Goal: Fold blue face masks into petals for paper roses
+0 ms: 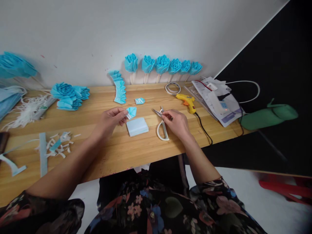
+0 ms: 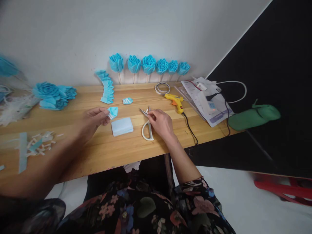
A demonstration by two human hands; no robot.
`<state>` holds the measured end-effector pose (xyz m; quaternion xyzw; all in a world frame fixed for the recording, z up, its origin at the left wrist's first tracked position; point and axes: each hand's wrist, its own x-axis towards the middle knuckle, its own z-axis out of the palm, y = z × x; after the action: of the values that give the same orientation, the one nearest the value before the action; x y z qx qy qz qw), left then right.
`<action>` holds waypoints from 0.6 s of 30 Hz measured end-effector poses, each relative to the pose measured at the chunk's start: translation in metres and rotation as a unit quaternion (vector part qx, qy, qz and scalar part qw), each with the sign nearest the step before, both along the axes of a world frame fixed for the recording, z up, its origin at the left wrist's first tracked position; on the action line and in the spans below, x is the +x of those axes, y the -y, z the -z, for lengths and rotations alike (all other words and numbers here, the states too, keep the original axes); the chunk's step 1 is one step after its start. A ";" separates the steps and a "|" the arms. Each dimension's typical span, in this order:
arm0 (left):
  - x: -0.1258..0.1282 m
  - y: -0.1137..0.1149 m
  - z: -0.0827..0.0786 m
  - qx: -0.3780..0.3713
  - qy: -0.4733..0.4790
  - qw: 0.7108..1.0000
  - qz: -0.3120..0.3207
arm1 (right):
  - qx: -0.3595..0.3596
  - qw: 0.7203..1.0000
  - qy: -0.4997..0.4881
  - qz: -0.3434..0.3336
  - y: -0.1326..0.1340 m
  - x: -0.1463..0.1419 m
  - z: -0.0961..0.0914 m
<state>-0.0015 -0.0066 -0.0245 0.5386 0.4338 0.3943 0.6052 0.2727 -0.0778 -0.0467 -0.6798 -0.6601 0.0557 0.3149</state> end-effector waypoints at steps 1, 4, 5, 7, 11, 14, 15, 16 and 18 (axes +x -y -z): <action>0.000 0.000 0.000 0.001 -0.003 1.000 0.002 | 0.002 1.000 0.011 0.006 -0.001 0.000 0.001; -0.001 0.000 0.001 0.004 -0.010 1.000 0.010 | 0.000 1.000 -0.004 0.026 -0.004 0.001 0.006; -0.001 0.000 0.001 0.005 -0.012 1.000 0.011 | -0.005 0.999 -0.024 0.035 -0.005 0.002 0.007; -0.001 0.000 0.001 0.007 -0.010 1.000 0.012 | -0.017 0.996 -0.073 0.052 -0.006 0.005 0.010; 0.000 0.001 0.000 0.003 -0.006 1.000 0.017 | -0.002 0.980 -0.187 0.066 -0.005 0.005 0.008; 0.001 0.001 0.000 -0.006 -0.015 0.999 0.029 | 0.073 0.965 -0.240 0.075 0.001 -0.003 -0.003; 0.001 0.001 -0.001 -0.008 -0.018 0.999 0.033 | 0.095 0.965 -0.236 0.066 0.004 -0.007 -0.008; 0.001 0.001 -0.001 -0.010 -0.021 0.999 0.036 | 0.111 0.968 -0.221 0.041 0.006 -0.013 -0.014; 0.002 0.002 -0.002 -0.013 -0.027 0.999 0.041 | 0.140 0.977 -0.161 -0.020 0.007 -0.024 -0.027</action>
<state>0.0001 -0.0081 -0.0230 0.5581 0.4325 0.3488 0.6163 0.2486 -0.0853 -0.0193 -0.5979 -0.6156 0.0778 0.5075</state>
